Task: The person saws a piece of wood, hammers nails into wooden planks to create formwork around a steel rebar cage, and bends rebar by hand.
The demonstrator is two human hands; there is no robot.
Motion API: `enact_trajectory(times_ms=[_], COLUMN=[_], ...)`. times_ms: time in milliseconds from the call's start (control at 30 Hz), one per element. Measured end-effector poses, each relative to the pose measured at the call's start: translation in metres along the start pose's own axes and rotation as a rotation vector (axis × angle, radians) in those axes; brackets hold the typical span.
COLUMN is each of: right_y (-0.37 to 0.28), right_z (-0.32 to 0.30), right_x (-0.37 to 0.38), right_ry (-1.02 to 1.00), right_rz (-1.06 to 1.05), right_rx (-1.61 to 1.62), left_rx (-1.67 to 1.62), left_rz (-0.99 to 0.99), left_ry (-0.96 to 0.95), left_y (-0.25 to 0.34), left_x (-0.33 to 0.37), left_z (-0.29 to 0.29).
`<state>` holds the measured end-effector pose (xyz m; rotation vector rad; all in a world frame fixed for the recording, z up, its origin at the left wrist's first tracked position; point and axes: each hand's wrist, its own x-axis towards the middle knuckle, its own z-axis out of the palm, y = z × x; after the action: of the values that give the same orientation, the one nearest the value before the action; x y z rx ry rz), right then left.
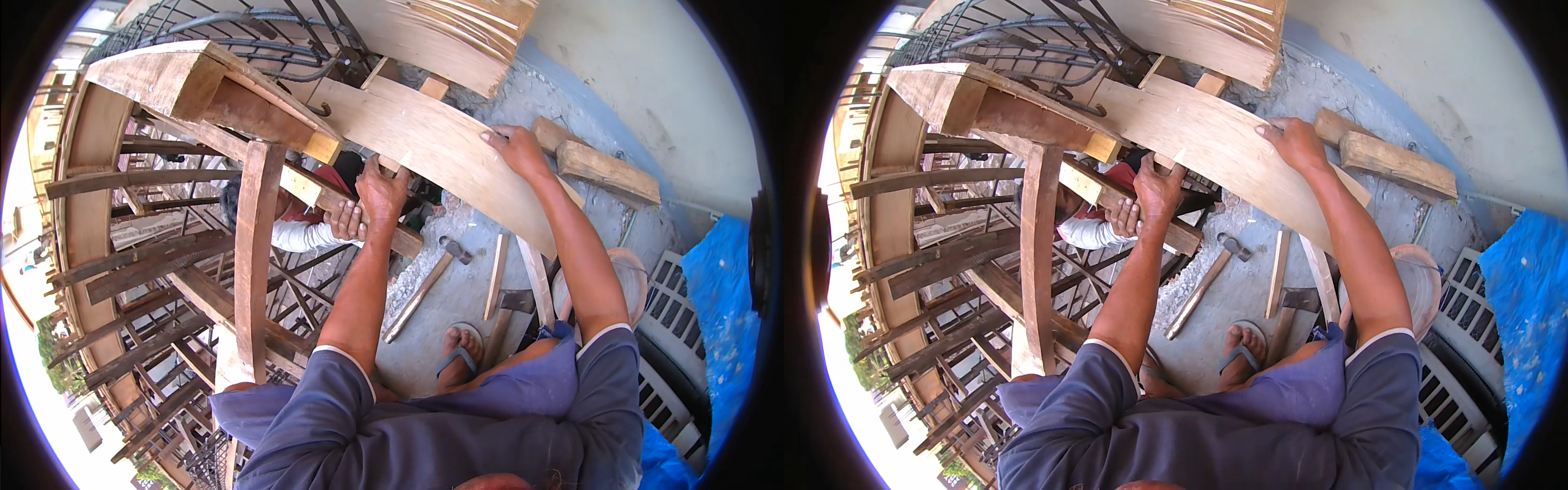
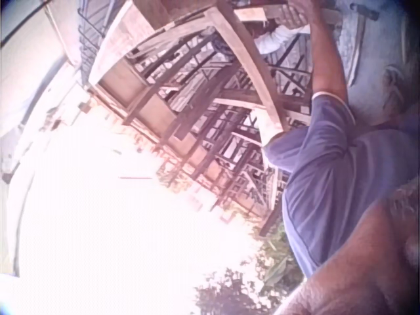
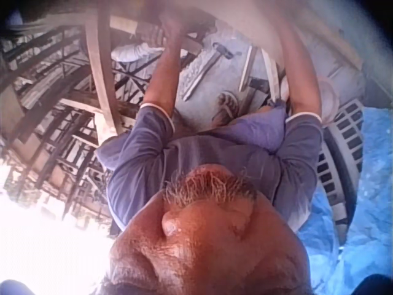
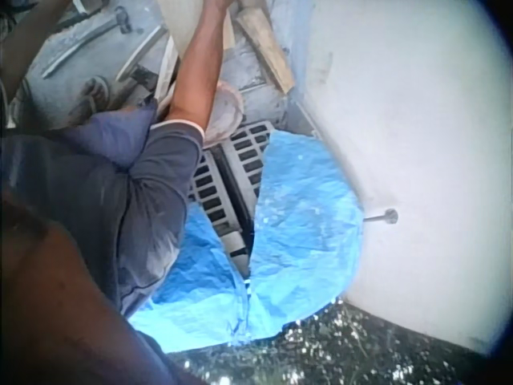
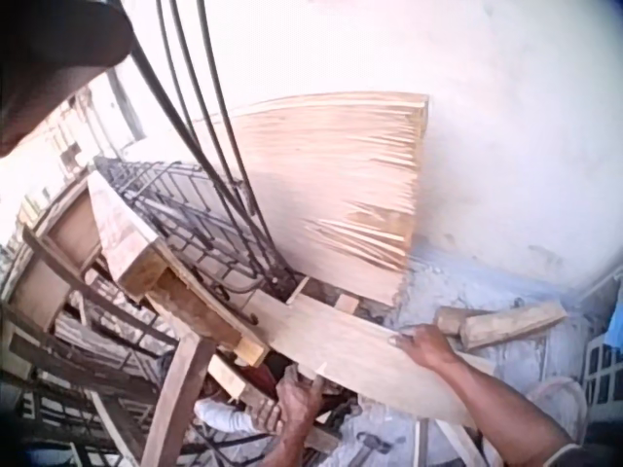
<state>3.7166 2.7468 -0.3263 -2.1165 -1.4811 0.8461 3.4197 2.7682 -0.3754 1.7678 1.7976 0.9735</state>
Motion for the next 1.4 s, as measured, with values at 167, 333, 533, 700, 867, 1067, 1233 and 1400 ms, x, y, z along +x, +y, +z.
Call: enact_trajectory(times_ms=[167,333,533,700,867,1067,1233,1400], right_y=[-0.006,-0.012,0.011,-0.012,-0.024,-0.022,0.100,0.187], right_z=[-0.002,0.008,-0.002,0.022,-0.005,-0.155,-0.205,-0.121], right_x=[-0.002,0.003,0.000,0.013,-0.030,-0.188,-0.307,-0.345], right_ry=[-0.038,-0.055,-0.009,0.006,0.111,0.330,0.205,0.157], right_rz=[0.027,0.052,-0.004,0.098,0.061,0.025,0.408,0.486], right_rx=[0.022,0.028,-0.026,0.015,-0.167,0.151,0.140,-0.077], left_rx=[0.052,0.028,0.317,0.500,0.597,0.532,0.567,0.628], left_rz=[0.001,0.096,0.575,0.718,0.567,0.679,0.603,0.401], left_ry=[-0.093,-0.022,-0.154,-0.188,-0.270,-0.271,-0.373,-0.628], left_y=[0.010,-0.010,0.043,0.010,0.036,0.038,0.046,0.066], left_x=[-0.002,-0.003,0.036,0.061,0.041,0.056,0.072,0.077], left_z=[-0.011,-0.028,-0.041,-0.034,-0.025,-0.028,-0.040,-0.043])
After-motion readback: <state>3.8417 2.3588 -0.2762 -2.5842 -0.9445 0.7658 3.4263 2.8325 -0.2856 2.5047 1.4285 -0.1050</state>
